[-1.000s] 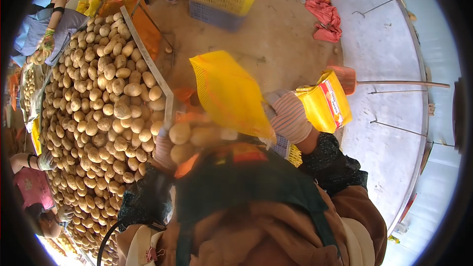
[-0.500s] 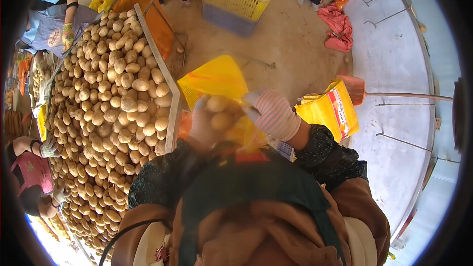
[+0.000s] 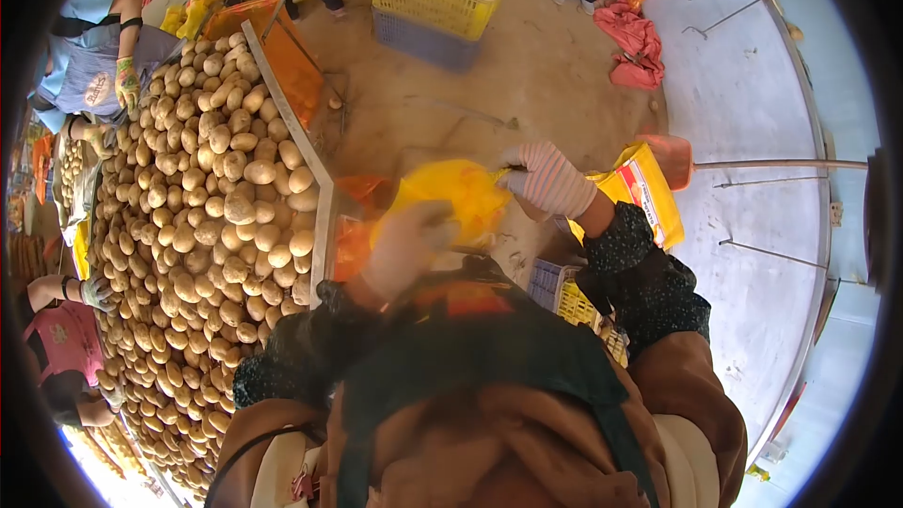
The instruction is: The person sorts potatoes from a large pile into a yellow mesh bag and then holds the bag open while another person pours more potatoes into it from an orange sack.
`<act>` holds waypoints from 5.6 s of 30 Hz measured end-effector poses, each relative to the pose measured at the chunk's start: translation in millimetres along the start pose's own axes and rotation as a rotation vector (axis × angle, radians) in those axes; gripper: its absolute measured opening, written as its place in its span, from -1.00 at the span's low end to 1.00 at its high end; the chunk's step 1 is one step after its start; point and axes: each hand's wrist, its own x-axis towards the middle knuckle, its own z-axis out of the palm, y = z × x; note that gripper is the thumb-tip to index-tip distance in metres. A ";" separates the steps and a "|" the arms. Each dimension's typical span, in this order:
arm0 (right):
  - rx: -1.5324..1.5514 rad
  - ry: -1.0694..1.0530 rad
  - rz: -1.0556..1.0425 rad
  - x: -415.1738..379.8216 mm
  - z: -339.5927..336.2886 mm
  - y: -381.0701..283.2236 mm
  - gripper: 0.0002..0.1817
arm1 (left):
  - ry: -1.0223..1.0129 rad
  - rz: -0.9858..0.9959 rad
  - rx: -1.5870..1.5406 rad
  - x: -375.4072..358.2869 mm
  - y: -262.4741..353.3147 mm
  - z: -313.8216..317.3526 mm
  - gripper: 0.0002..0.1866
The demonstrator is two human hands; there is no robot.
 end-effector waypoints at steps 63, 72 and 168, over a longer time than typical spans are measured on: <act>-0.236 0.137 0.300 50.3 109.9 105.6 -0.70 | -0.308 0.012 0.937 105.6 -15.2 -57.3 -0.70; -0.264 -0.286 0.349 57.4 92.2 134.9 -0.78 | -0.108 -0.102 1.108 157.2 -75.4 -65.3 -0.71; -0.122 -0.022 -0.006 113.0 71.8 284.2 -0.85 | 0.190 0.054 0.652 279.6 -280.6 -53.1 -0.70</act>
